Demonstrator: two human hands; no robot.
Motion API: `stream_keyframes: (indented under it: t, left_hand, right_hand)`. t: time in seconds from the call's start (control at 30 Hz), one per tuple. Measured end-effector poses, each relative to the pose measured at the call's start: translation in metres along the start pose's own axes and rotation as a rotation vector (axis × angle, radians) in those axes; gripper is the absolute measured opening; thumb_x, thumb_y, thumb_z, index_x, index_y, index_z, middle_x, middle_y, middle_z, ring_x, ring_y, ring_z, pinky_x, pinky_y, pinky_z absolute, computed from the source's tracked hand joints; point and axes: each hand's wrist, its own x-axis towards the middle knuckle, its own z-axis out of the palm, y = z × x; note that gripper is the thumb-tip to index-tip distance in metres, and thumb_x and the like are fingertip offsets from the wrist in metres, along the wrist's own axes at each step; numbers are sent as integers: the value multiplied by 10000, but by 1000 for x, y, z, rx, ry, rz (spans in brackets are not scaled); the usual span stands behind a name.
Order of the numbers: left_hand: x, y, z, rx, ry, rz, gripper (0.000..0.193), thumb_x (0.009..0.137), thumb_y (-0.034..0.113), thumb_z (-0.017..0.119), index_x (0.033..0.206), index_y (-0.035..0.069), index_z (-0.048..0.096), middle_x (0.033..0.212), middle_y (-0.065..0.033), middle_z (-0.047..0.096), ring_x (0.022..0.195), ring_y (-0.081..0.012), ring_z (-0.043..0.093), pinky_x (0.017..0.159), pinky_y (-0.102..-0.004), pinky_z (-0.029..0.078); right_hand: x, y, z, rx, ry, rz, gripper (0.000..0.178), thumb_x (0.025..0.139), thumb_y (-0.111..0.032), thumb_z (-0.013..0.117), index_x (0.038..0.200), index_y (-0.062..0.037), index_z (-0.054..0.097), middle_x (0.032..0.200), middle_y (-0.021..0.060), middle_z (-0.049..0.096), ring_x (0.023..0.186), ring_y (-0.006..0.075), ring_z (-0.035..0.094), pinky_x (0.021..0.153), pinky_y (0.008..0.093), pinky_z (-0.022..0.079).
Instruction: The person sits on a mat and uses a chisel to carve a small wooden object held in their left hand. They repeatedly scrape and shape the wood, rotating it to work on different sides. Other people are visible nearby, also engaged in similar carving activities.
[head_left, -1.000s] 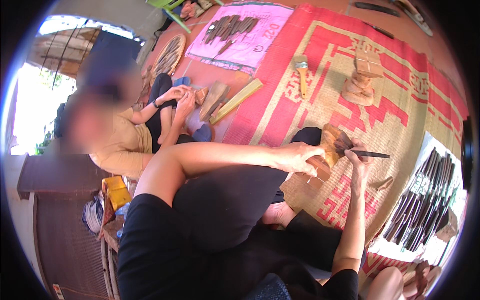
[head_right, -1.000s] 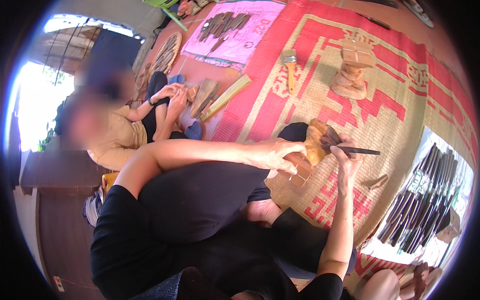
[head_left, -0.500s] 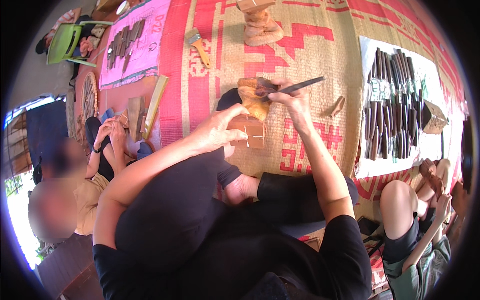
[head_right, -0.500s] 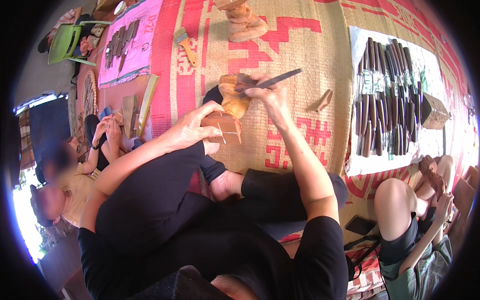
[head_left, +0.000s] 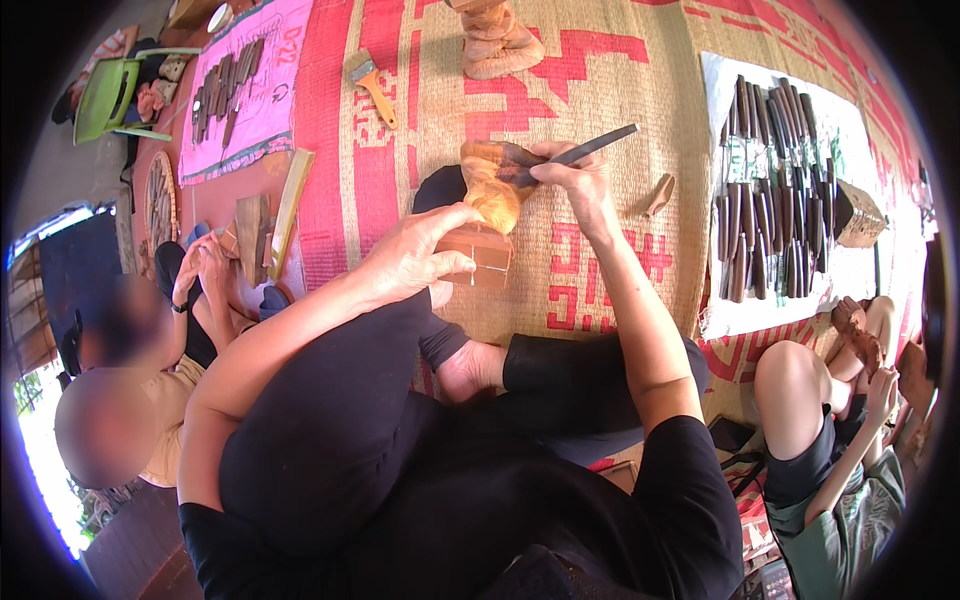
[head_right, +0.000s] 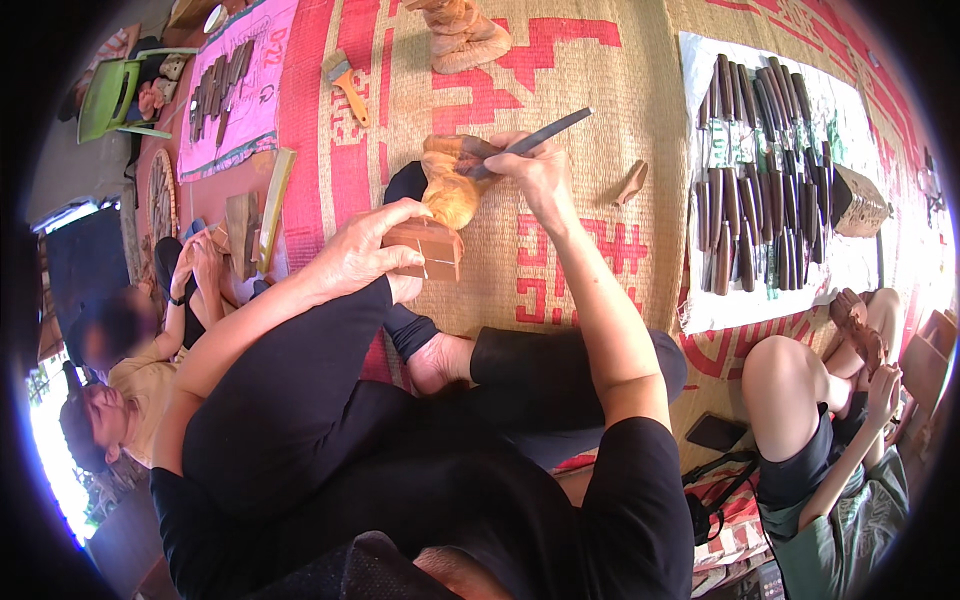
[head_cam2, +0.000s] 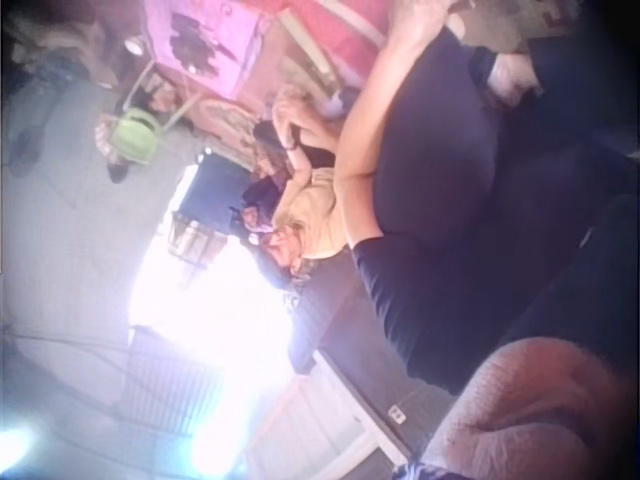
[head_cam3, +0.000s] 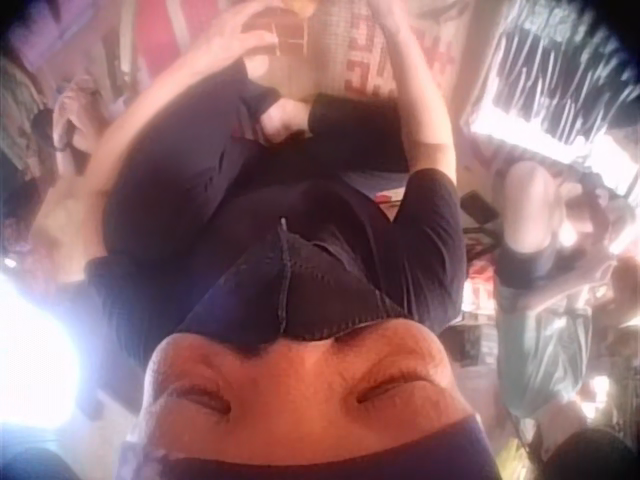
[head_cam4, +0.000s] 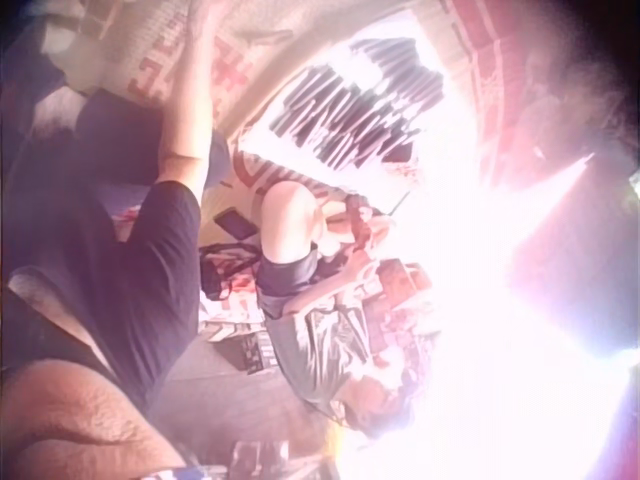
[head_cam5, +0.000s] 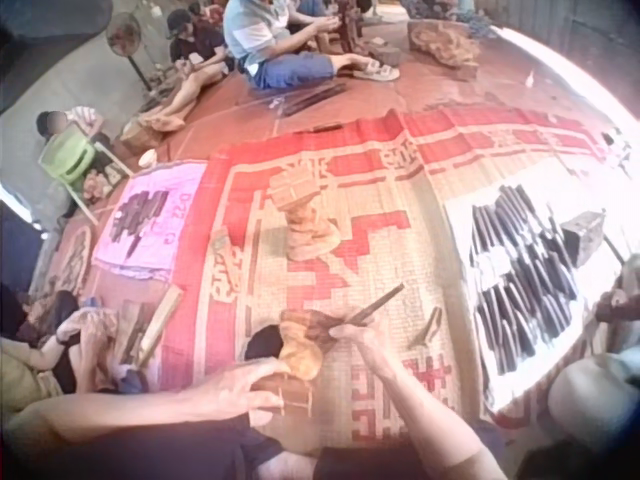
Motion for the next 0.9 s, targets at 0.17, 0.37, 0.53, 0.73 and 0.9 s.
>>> stream_keyframes:
  t: [0.17, 0.37, 0.53, 0.73, 0.9]
  left_hand:
    - [0, 0, 1, 39, 1, 33, 397, 826, 60, 642, 1198, 35, 506, 1075, -90, 607, 1025, -157, 572, 888, -302, 448]
    - [0, -3, 1, 58, 32, 70, 403, 831, 76, 635, 1210, 37, 505, 1058, -76, 614, 1023, -139, 566, 892, -298, 443]
    - [-1, -1, 0, -28, 15, 44, 414, 833, 75, 632, 1225, 36, 504, 1061, -82, 615, 1025, -138, 565, 903, -300, 441]
    - [0, 5, 0, -64, 20, 47, 410, 846, 54, 611, 1235, 16, 486, 1181, -108, 569, 1107, -174, 547, 936, -305, 435]
    - [0, -9, 2, -137, 22, 54, 441, 858, 39, 593, 1282, 42, 470, 1155, -73, 569, 1097, -137, 525, 953, -294, 414]
  right_hand:
    - [-1, 5, 3, -43, -20, -116, 254, 712, -17, 709, 937, 76, 639, 807, 93, 678, 778, 195, 649, 805, 309, 487]
    - [2, -2, -3, -16, 81, -25, 127, 670, -1, 722, 784, -4, 666, 976, 100, 648, 853, 170, 605, 843, 338, 461]
    - [2, -5, -4, -49, 7, -128, 127, 673, 6, 726, 777, 2, 653, 979, 78, 647, 841, 146, 593, 821, 309, 466]
    - [7, -6, -13, 44, 64, -167, 107, 692, 36, 703, 745, -27, 635, 993, 61, 625, 849, 121, 578, 793, 282, 470]
    - [2, 1, -2, -165, -16, -215, 111, 688, 27, 711, 733, -29, 626, 1016, 69, 620, 854, 125, 577, 789, 276, 469]
